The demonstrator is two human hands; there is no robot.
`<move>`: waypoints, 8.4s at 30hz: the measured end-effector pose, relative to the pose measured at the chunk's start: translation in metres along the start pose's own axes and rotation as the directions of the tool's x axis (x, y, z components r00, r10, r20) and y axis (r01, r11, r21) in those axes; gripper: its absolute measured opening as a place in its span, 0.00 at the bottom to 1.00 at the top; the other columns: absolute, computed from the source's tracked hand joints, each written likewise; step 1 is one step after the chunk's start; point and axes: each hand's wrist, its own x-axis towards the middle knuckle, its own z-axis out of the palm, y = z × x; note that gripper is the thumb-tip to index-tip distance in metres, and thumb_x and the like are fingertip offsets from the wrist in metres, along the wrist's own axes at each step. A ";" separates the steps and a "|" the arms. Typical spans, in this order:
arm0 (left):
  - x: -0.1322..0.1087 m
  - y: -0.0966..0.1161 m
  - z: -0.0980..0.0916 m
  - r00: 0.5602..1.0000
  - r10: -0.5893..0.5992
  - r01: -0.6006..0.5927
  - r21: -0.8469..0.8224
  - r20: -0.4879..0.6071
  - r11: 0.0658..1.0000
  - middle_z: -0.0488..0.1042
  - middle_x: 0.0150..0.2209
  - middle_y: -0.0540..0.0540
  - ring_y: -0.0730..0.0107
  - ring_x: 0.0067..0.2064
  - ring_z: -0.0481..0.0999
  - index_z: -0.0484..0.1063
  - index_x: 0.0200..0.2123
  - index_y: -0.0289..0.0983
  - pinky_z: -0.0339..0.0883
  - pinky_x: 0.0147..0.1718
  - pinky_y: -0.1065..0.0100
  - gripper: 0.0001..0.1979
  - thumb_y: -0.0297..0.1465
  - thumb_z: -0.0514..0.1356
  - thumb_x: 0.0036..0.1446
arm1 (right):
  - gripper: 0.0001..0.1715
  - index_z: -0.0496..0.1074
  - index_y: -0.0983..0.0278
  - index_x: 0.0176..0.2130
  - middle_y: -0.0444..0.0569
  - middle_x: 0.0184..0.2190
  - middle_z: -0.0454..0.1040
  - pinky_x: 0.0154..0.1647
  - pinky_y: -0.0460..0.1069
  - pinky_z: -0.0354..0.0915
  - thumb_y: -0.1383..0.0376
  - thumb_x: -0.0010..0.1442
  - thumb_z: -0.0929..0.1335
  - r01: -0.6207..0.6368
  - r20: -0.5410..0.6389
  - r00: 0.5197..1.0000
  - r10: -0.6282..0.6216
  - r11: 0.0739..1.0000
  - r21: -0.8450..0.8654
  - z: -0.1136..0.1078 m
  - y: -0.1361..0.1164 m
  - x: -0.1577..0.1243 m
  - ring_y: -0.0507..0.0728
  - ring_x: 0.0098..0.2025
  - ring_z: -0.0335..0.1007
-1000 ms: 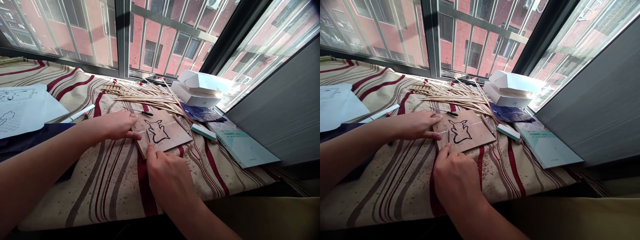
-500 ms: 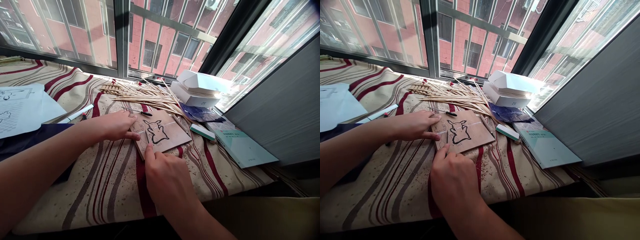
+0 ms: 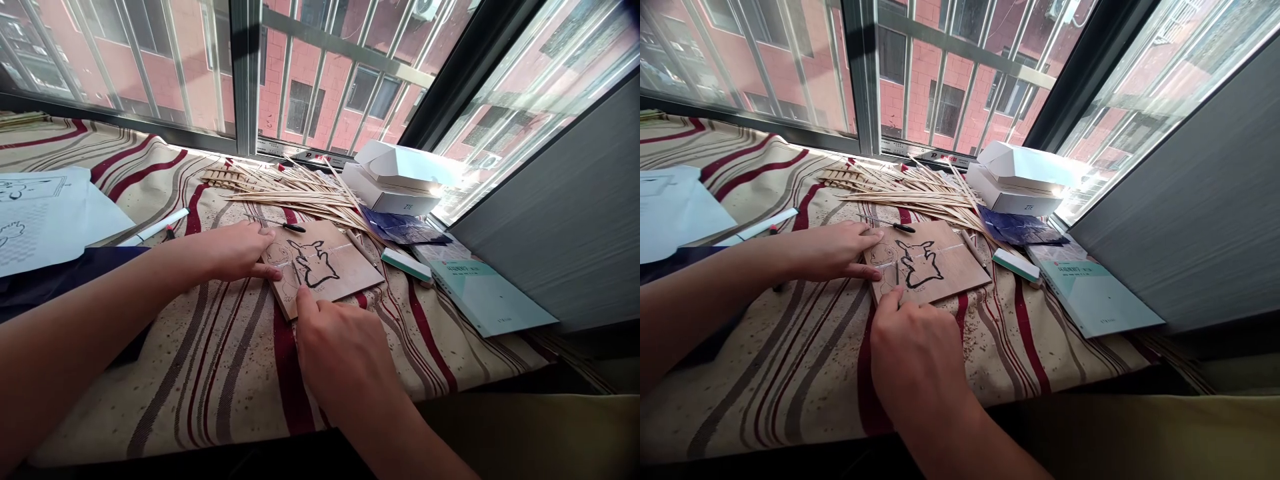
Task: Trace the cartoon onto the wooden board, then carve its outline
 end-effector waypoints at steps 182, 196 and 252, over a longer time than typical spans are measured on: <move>-0.002 0.000 0.003 1.000 -0.011 0.010 -0.036 -0.020 0.999 0.66 0.73 0.23 0.37 0.73 0.66 0.61 0.76 0.29 0.63 0.68 0.51 0.48 0.60 0.57 0.67 | 0.18 0.77 0.70 0.37 0.53 0.23 0.78 0.20 0.50 0.42 0.85 0.56 0.64 0.461 0.243 0.882 -0.403 0.842 -0.280 -0.017 0.028 0.019 0.58 0.23 0.76; 0.002 -0.003 0.005 1.000 0.008 -0.008 -0.037 -0.023 0.999 0.63 0.74 0.19 0.33 0.73 0.66 0.56 0.77 0.24 0.62 0.69 0.48 0.52 0.60 0.56 0.68 | 0.09 0.75 0.65 0.41 0.49 0.33 0.82 0.29 0.51 0.50 0.74 0.73 0.66 0.128 -0.020 0.991 -0.129 0.991 -0.043 0.018 0.057 0.005 0.58 0.33 0.80; 0.004 -0.008 0.009 1.000 0.011 -0.011 0.023 -0.015 1.000 0.59 0.77 0.22 0.35 0.76 0.61 0.55 0.78 0.29 0.60 0.71 0.47 0.51 0.62 0.52 0.68 | 0.26 0.81 0.65 0.39 0.58 0.31 0.84 0.29 0.54 0.40 0.58 0.78 0.60 0.149 0.095 0.985 -0.141 0.985 -0.084 0.014 0.075 0.039 0.62 0.30 0.76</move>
